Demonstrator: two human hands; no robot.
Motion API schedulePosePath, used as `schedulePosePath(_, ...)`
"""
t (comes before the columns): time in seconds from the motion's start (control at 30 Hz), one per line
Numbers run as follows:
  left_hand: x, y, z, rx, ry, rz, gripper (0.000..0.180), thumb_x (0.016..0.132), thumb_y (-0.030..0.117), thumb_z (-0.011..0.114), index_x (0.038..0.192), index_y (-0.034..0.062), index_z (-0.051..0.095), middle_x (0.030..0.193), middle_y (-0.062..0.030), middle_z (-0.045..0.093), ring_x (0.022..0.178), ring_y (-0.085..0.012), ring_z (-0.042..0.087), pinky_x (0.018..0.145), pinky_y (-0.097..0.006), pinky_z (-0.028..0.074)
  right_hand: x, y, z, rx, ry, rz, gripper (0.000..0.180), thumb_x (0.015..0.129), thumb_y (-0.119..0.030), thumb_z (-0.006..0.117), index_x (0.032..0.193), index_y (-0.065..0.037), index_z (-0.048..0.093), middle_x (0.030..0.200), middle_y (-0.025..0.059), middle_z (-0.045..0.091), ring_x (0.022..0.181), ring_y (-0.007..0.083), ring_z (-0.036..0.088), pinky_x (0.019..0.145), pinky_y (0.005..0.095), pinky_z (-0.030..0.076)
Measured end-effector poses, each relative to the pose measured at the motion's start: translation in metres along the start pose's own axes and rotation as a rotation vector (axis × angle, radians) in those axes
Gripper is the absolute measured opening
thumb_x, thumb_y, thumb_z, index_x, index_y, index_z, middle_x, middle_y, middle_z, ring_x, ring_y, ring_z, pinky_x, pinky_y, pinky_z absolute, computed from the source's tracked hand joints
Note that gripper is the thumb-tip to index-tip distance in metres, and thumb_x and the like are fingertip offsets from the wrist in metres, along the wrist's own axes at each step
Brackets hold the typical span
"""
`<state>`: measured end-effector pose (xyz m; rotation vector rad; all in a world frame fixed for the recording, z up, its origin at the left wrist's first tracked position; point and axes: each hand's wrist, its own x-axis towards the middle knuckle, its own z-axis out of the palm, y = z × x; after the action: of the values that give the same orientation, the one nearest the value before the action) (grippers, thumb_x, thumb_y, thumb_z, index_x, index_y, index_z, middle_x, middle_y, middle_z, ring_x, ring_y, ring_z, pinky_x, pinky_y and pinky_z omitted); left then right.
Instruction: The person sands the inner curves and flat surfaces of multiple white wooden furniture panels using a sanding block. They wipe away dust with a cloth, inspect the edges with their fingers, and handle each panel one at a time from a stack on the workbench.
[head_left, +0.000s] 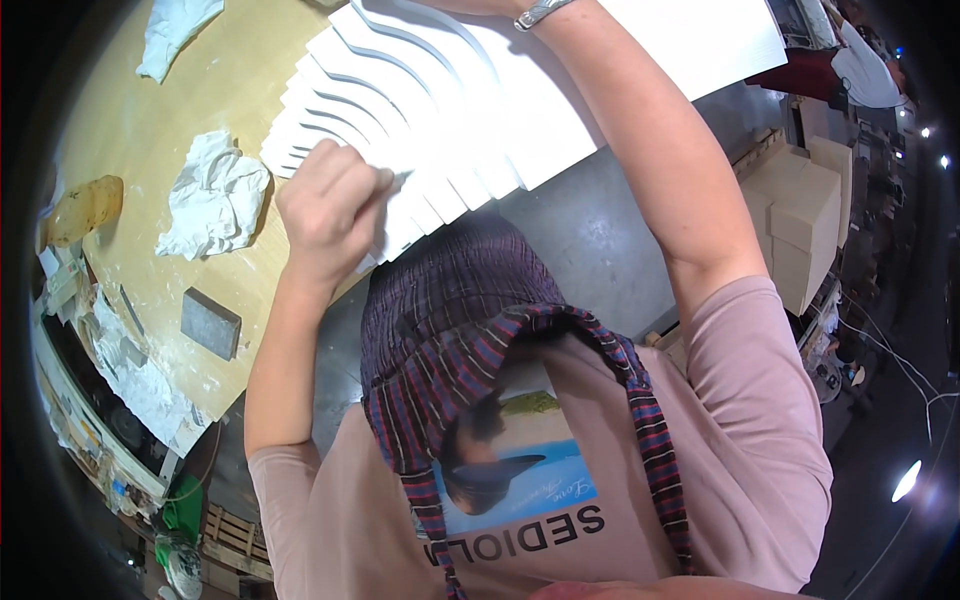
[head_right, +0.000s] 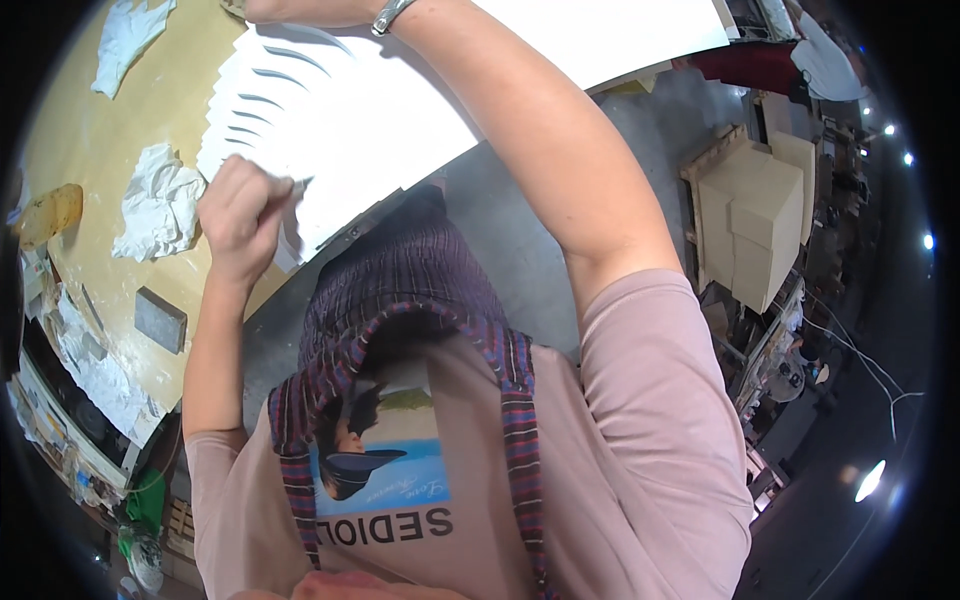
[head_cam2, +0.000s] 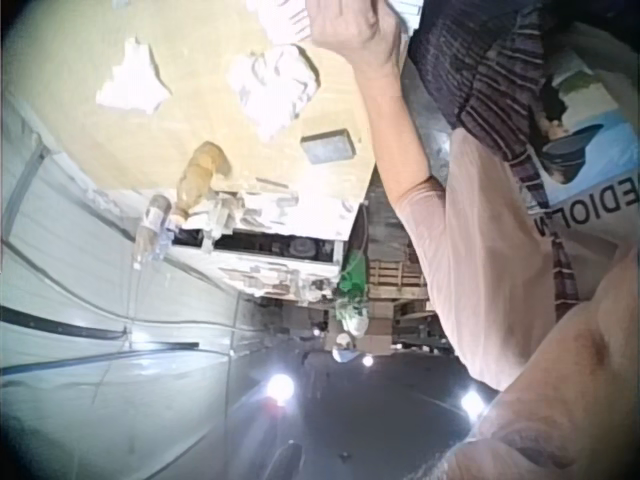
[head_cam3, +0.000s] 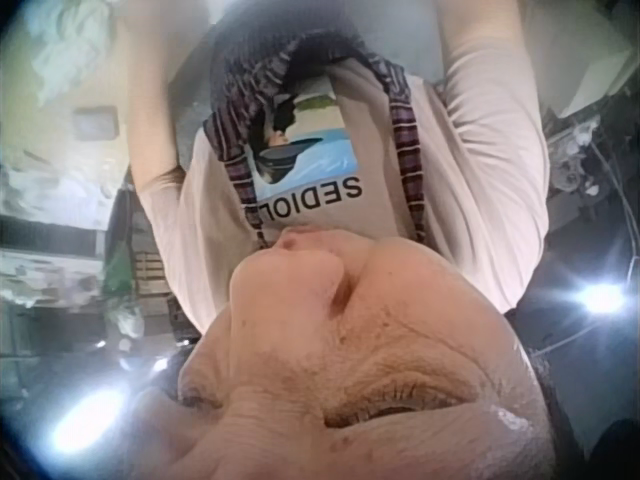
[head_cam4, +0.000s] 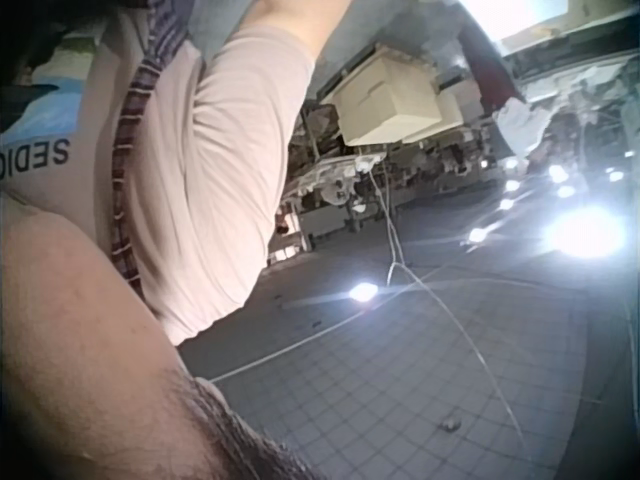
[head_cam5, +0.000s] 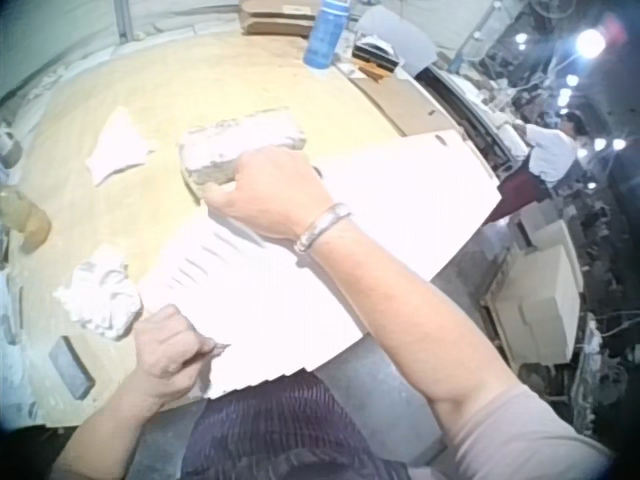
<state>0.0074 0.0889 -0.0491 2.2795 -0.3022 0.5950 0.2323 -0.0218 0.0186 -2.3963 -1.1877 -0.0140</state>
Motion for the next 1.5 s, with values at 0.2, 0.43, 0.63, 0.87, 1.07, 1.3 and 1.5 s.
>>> schedulePosePath(0.2, 0.014, -0.01, -0.004, 0.0, 0.067, -0.018, 0.02, 0.063, 0.001, 0.079, 0.069, 0.0034, 0.06, 0.064, -0.0073, 0.046, 0.059, -0.0241, 0.048, 0.051, -0.036, 0.036, 0.003, 0.0, 0.006, -0.049, 0.002, -0.008, 0.05, 0.086, -0.049, 0.061, 0.085, -0.002, 0.077, 0.084, 0.0271, 0.071, 0.081, 0.0427, 0.07, 0.079, 0.0476, 0.055)
schedulePosePath(0.43, 0.002, -0.002, -0.015, -0.041, -0.08, 0.055, 0.015, 0.067, -0.007, 0.075, 0.075, 0.0005, 0.065, 0.067, -0.0096, 0.053, 0.062, -0.0252, 0.052, 0.055, -0.036, 0.039, 0.001, 0.002, 0.001, 0.016, -0.011, -0.032, 0.049, 0.085, -0.048, 0.061, 0.085, -0.002, 0.077, 0.083, 0.0274, 0.07, 0.081, 0.0431, 0.07, 0.08, 0.0482, 0.055)
schedulePosePath(0.63, 0.018, -0.024, 0.004, 0.185, 0.241, -0.092, 0.015, 0.066, -0.004, 0.077, 0.072, 0.0046, 0.066, 0.066, -0.0093, 0.055, 0.063, -0.0251, 0.055, 0.057, -0.036, 0.043, 0.001, -0.006, -0.006, -0.026, -0.034, -0.002, 0.048, 0.085, -0.047, 0.061, 0.084, -0.002, 0.077, 0.084, 0.0274, 0.07, 0.082, 0.0435, 0.07, 0.08, 0.0482, 0.055)
schedulePosePath(0.87, 0.024, -0.033, 0.001, 0.199, 0.411, -0.25, 0.015, 0.07, -0.003, 0.078, 0.07, 0.0029, 0.064, 0.066, -0.0097, 0.057, 0.062, -0.0236, 0.054, 0.057, -0.035, 0.043, 0.001, 0.001, 0.003, 0.013, 0.015, -0.036, 0.046, 0.084, -0.046, 0.061, 0.082, -0.003, 0.077, 0.082, 0.0263, 0.07, 0.081, 0.0429, 0.07, 0.079, 0.0483, 0.055)
schedulePosePath(1.07, 0.008, -0.008, 0.009, 0.144, 0.253, -0.116, 0.013, 0.075, -0.004, 0.079, 0.079, -0.001, 0.067, 0.07, -0.0092, 0.058, 0.064, -0.0213, 0.056, 0.059, -0.032, 0.044, 0.004, 0.004, 0.005, -0.084, -0.036, 0.004, 0.047, 0.084, -0.048, 0.06, 0.082, -0.003, 0.077, 0.081, 0.0259, 0.07, 0.081, 0.0422, 0.07, 0.079, 0.0483, 0.055)
schedulePosePath(1.3, 0.003, 0.009, 0.0, 0.006, 0.027, -0.03, 0.019, 0.064, -0.006, 0.081, 0.075, 0.0012, 0.067, 0.065, -0.0088, 0.053, 0.063, -0.023, 0.054, 0.056, -0.035, 0.041, 0.002, 0.006, 0.001, -0.011, -0.022, -0.041, 0.048, 0.085, -0.05, 0.06, 0.084, -0.004, 0.078, 0.082, 0.0259, 0.071, 0.08, 0.042, 0.07, 0.078, 0.0479, 0.055)
schedulePosePath(1.5, 0.014, -0.011, -0.007, 0.058, 0.102, -0.049, 0.016, 0.067, -0.004, 0.079, 0.075, -0.0007, 0.066, 0.066, -0.0093, 0.055, 0.063, -0.0242, 0.054, 0.056, -0.035, 0.04, 0.0, -0.001, 0.001, 0.004, 0.0, -0.014, 0.049, 0.085, -0.05, 0.06, 0.084, -0.005, 0.078, 0.082, 0.0259, 0.071, 0.08, 0.0422, 0.07, 0.078, 0.0479, 0.055)
